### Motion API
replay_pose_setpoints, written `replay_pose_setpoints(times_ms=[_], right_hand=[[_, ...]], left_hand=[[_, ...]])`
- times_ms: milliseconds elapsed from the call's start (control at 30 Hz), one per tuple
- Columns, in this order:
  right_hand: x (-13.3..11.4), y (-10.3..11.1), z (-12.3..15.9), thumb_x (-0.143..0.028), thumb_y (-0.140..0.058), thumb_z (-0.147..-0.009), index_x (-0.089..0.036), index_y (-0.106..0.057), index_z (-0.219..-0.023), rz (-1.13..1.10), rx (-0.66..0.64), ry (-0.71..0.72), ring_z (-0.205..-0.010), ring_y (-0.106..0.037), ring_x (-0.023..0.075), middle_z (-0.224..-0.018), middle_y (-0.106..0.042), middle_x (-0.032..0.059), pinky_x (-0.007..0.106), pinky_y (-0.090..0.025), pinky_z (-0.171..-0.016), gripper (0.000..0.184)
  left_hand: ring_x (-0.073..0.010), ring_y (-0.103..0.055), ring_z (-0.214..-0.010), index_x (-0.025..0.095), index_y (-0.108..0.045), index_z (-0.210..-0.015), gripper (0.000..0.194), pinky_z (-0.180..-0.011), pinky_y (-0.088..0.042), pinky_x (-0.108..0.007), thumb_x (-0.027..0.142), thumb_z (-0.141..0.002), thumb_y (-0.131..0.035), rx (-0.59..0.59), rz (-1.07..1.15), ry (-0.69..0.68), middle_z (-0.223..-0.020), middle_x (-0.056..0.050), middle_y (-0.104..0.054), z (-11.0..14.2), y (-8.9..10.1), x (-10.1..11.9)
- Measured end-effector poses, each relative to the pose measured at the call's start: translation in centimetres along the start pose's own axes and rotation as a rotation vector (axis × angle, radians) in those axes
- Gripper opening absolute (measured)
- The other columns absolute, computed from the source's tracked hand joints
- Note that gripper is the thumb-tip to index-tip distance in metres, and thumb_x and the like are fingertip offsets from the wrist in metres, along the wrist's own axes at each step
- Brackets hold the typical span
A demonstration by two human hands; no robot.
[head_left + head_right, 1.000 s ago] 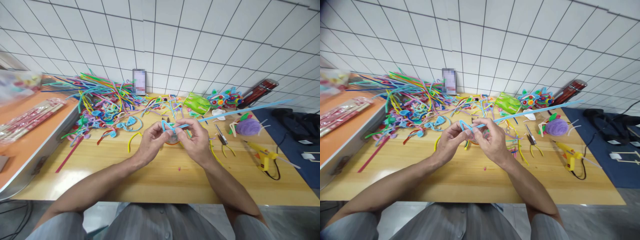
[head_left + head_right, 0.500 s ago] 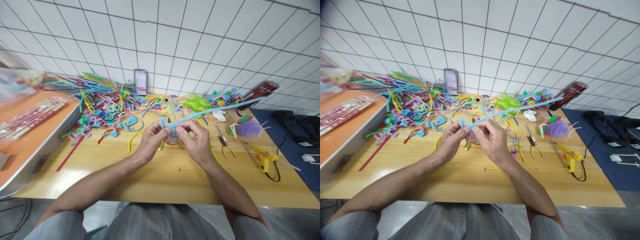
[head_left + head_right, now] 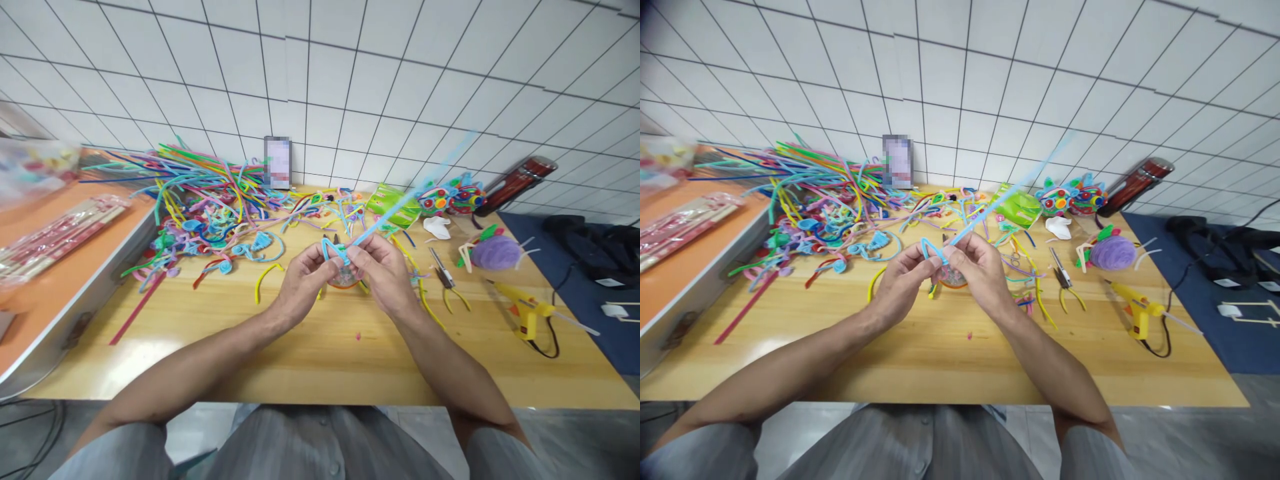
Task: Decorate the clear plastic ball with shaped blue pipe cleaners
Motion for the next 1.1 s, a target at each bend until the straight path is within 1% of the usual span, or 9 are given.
replay_pose_setpoints(times_ms=[100, 267, 500, 633, 833, 1000, 1100], right_hand=[[-0.1, 0.0, 0.1, -0.048, -0.08, -0.082, -0.022, -0.067, -0.088, 0.021, 0.024, 0.022, -0.062, -0.059, 0.0116, -0.074, -0.066, -0.0031, 0.026, -0.053, -0.06, 0.03], [-0.5, -0.2, 0.3, -0.052, -0.079, -0.083, -0.022, -0.067, -0.088, 0.073, 0.021, 0.029, -0.059, -0.061, 0.0132, -0.072, -0.069, -0.0018, 0.028, -0.054, -0.058, 0.033], [-0.2, -0.3, 0.3, -0.054, -0.076, -0.087, -0.021, -0.069, -0.084, 0.141, 0.008, 0.019, -0.059, -0.061, 0.0131, -0.067, -0.066, -0.0032, 0.027, -0.053, -0.058, 0.034], [-0.1, -0.3, 0.5, -0.05, -0.073, -0.091, -0.021, -0.07, -0.088, 0.151, 0.017, 0.045, -0.06, -0.061, 0.0123, -0.07, -0.068, -0.0029, 0.026, -0.052, -0.058, 0.029], [-0.3, -0.2, 0.8, -0.046, -0.069, -0.095, -0.022, -0.069, -0.089, 0.236, 0.047, 0.116, -0.062, -0.064, 0.0132, -0.074, -0.072, -0.0017, 0.027, -0.053, -0.06, 0.025], [-0.2, -0.2, 1.0, -0.044, -0.068, -0.097, -0.023, -0.069, -0.093, 0.293, 0.055, 0.165, -0.069, -0.069, 0.0146, -0.08, -0.075, -0.0003, 0.028, -0.055, -0.065, 0.021], [-0.1, -0.1, 1.1, -0.043, -0.067, -0.099, -0.023, -0.069, -0.095, 0.308, 0.053, 0.18, -0.071, -0.071, 0.0147, -0.083, -0.076, 0.0002, 0.028, -0.056, -0.066, 0.02]], left_hand=[[-0.0128, -0.056, -0.065, 0.02, -0.07, -0.08, 0.028, -0.068, -0.051, -0.027, 0.044, -0.083, -0.084, 0.006, -0.01, -0.002, -0.071, 0.001, -0.066, 0.0, 0.0, 0.0], [-0.0139, -0.057, -0.066, 0.021, -0.07, -0.081, 0.029, -0.066, -0.049, -0.027, 0.046, -0.081, -0.084, 0.036, -0.017, -0.001, -0.071, 0.0, -0.067, 0.0, 0.1, -0.1], [-0.0131, -0.056, -0.066, 0.02, -0.07, -0.082, 0.03, -0.067, -0.05, -0.027, 0.047, -0.082, -0.084, 0.028, -0.011, -0.012, -0.071, 0.001, -0.066, 0.1, 0.2, 0.0], [-0.0132, -0.056, -0.066, 0.02, -0.07, -0.081, 0.033, -0.066, -0.05, -0.026, 0.048, -0.08, -0.087, 0.024, 0.0, -0.011, -0.07, 0.001, -0.065, 0.1, 0.0, 0.2], [-0.0139, -0.06, -0.069, 0.02, -0.068, -0.081, 0.039, -0.071, -0.054, -0.029, 0.048, -0.071, -0.094, -0.004, 0.048, -0.022, -0.074, 0.001, -0.067, 0.0, -0.3, 0.2], [-0.0136, -0.06, -0.067, 0.02, -0.071, -0.083, 0.038, -0.07, -0.054, -0.028, 0.049, -0.073, -0.093, 0.0, 0.065, -0.01, -0.072, 0.001, -0.067, 0.0, -0.2, 0.0], [-0.0125, -0.059, -0.066, 0.019, -0.071, -0.083, 0.039, -0.068, -0.054, -0.027, 0.049, -0.072, -0.093, 0.007, 0.084, 0.013, -0.076, 0.0, -0.07, 0.0, -0.2, -0.2]])
Point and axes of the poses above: each hand's wrist, its own z-axis away from the middle knuckle, its own y-axis out of the back of the hand, x = y × z, the point moved 6 cm from there along -z, towards the middle knuckle
